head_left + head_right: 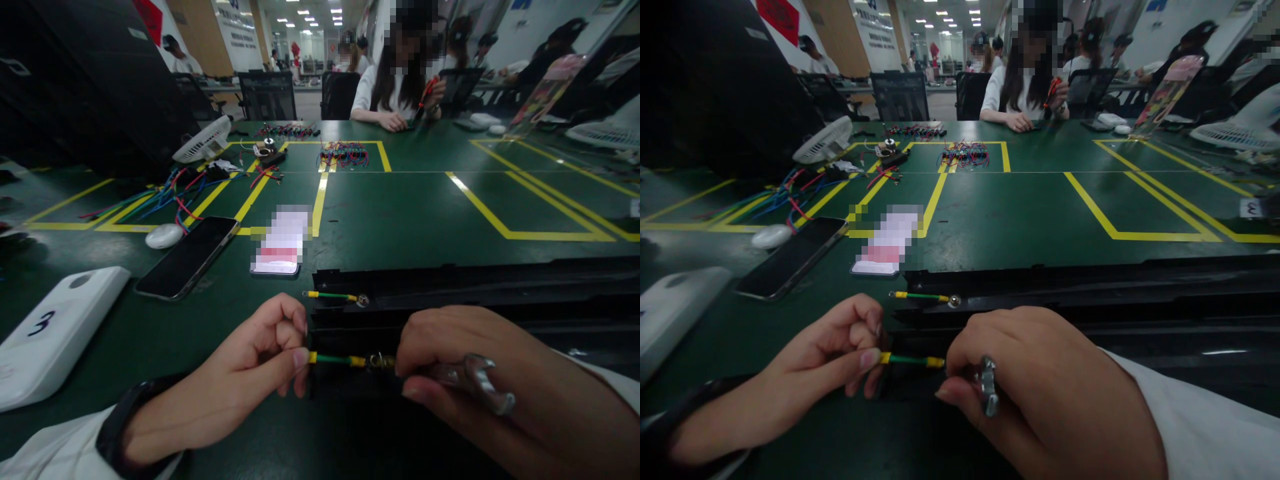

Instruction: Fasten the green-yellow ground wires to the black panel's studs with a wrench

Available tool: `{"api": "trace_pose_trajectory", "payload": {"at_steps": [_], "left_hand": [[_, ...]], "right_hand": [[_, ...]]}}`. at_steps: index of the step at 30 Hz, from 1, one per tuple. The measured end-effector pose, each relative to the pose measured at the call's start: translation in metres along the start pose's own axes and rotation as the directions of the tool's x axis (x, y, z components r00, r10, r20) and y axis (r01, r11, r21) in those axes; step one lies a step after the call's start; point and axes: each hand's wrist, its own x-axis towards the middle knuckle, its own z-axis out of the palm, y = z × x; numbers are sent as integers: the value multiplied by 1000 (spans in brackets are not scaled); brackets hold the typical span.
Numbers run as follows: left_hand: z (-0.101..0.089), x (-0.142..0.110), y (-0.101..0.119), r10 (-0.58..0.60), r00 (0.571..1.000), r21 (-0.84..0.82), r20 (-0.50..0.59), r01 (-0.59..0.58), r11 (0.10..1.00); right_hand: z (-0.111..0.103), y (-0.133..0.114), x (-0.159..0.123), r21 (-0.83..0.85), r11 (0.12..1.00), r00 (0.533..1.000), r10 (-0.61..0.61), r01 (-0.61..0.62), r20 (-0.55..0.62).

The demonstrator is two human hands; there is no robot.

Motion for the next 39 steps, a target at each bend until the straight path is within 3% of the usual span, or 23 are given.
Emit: {"api": "trace_pose_trajectory", "payload": {"at_steps": [3,9,14,20,29,39], "left_hand": [[-1,1,-1,4,1000,-8,5,-4,1000],[-1,0,-2,4,1000,-8,11,-4,1000],[-2,-2,-3,1,1000,5,5,-1,1000],[-2,-1,-3,3,1000,10,9,-3,1000],[0,0,-2,2,1000,-29,5,-2,1000],[-2,1,-4,19,1000,-56,1,-19,998]], "right_hand": [[-1,1,2,23,999,999,-27,27,26],[-1,4,0,50,989,990,-134,137,-46],[-5,4,-4,52,996,982,-57,68,-181],[-7,6,2,16,994,990,-103,105,-98],[-2,6,-1,-55,996,996,-78,76,-37],[-2,7,3,19,999,999,-45,45,29]]}}
